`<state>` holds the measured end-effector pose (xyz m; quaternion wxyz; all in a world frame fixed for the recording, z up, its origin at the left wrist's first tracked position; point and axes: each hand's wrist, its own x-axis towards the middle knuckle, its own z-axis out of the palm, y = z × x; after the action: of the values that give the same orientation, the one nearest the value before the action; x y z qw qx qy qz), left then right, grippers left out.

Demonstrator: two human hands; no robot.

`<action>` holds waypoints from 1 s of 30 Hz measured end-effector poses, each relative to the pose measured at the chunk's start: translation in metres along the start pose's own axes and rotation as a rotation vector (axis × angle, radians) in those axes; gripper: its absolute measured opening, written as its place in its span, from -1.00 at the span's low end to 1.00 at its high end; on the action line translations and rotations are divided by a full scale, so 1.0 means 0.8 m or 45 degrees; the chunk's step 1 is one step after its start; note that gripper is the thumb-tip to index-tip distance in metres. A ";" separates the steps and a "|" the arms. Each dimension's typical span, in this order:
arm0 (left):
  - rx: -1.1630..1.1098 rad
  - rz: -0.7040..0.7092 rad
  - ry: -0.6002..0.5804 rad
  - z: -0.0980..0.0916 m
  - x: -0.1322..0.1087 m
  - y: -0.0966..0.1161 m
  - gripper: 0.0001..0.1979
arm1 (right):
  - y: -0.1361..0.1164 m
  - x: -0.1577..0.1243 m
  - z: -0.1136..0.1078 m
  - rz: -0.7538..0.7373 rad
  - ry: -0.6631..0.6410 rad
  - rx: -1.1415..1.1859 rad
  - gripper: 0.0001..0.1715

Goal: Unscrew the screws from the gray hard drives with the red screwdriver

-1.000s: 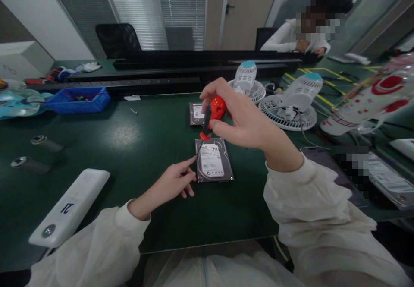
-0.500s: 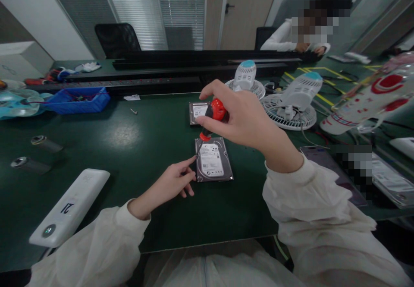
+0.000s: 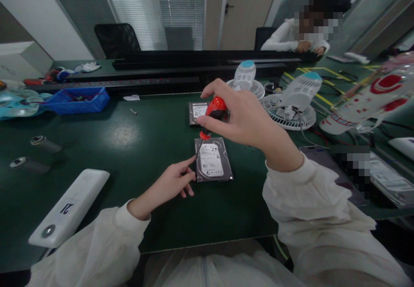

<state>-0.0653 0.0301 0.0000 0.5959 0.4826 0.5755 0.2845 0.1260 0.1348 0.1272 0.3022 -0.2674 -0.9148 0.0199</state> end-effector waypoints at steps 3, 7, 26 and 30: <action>0.000 -0.008 0.000 -0.001 0.000 -0.001 -0.32 | 0.002 -0.001 -0.003 -0.085 -0.056 0.114 -0.54; -0.001 0.002 -0.007 -0.003 -0.001 -0.002 -0.32 | 0.002 0.000 -0.002 -0.071 -0.056 0.148 -0.54; -0.006 0.024 -0.013 -0.002 0.001 -0.004 -0.32 | 0.001 0.002 0.004 -0.045 -0.015 0.170 -0.56; -0.001 0.030 -0.016 -0.002 0.001 -0.005 -0.31 | 0.000 0.002 0.005 -0.143 -0.030 0.338 -0.53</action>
<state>-0.0679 0.0298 -0.0033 0.5963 0.4908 0.5659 0.2886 0.1229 0.1363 0.1246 0.3247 -0.1731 -0.9211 0.1269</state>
